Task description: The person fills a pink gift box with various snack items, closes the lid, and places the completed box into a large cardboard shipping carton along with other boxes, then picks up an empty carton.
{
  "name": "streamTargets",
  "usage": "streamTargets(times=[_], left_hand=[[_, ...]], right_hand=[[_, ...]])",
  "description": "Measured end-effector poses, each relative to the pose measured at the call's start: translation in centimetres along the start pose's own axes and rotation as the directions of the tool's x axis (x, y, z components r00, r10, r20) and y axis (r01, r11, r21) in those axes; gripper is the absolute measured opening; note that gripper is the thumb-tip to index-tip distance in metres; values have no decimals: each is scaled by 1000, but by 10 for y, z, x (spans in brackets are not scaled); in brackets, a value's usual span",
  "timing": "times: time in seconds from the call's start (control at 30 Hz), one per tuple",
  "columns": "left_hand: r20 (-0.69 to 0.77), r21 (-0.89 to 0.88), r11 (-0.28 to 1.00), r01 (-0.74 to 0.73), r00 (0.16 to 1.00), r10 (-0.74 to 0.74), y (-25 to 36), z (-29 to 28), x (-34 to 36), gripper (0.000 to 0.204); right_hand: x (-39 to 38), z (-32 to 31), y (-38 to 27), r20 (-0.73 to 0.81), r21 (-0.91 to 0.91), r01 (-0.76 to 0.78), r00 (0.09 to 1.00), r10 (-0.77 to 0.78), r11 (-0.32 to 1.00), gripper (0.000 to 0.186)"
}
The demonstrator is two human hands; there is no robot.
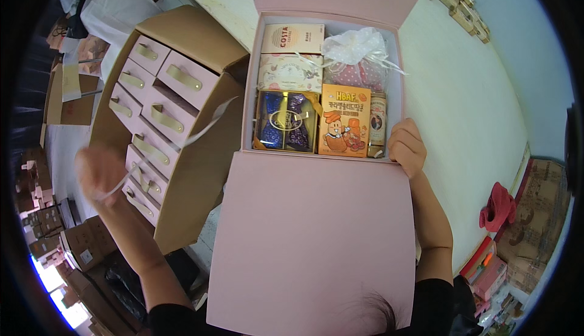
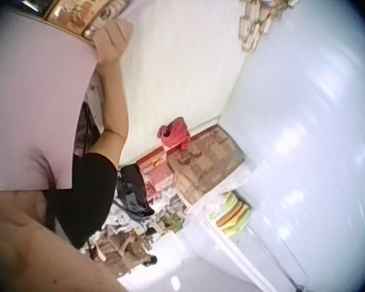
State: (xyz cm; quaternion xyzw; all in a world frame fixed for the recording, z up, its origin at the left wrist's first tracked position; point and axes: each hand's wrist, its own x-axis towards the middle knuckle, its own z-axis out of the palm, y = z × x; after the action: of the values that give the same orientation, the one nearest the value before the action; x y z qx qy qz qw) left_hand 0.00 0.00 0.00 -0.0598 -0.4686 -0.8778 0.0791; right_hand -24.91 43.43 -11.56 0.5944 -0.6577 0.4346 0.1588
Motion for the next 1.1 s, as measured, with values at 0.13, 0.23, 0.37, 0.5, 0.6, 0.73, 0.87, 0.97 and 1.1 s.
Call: streamTargets(times=[0.13, 0.23, 0.37, 0.5, 0.6, 0.73, 0.87, 0.97, 1.1], left_hand=[[-149, 407, 899, 164, 982, -112, -6, -53, -133, 22], [-693, 249, 393, 885, 447, -566, -54, -21, -160, 4], [-602, 564, -11, 825, 403, -689, -118, -16, -175, 13], [-555, 624, 165, 763, 583, -593, -141, 1, -129, 18], [-549, 627, 221, 747, 625, -555, -136, 18, -81, 18], [-390, 762, 272, 587, 752, -531, -118, 28, -49, 21], [-256, 837, 356, 416, 873, -416, -102, 38, -22, 30], [-171, 901, 359, 244, 960, -222, -97, 63, 3, 41], [89, 955, 278, -101, 994, 56, -118, 94, 33, 43]], right_hand=[[1, -19, -4, 56, 23, -107, 993, 106, 994, 28], [11, -21, -18, 104, 80, -214, 973, 205, 974, 28], [19, -33, -33, 278, 79, -245, 936, 215, 966, 32], [33, -39, -41, 412, -25, -322, 859, 304, 946, 38], [37, -39, -44, 446, -103, -355, 819, 362, 929, 38], [40, -44, -36, 472, -24, -418, 796, 379, 908, 35], [36, -54, -23, 512, 163, -551, 756, 407, 819, 33], [45, -64, -19, 546, 348, -636, 734, 403, 688, 26], [48, -66, -24, 489, 233, -692, 691, 533, 683, 23]])
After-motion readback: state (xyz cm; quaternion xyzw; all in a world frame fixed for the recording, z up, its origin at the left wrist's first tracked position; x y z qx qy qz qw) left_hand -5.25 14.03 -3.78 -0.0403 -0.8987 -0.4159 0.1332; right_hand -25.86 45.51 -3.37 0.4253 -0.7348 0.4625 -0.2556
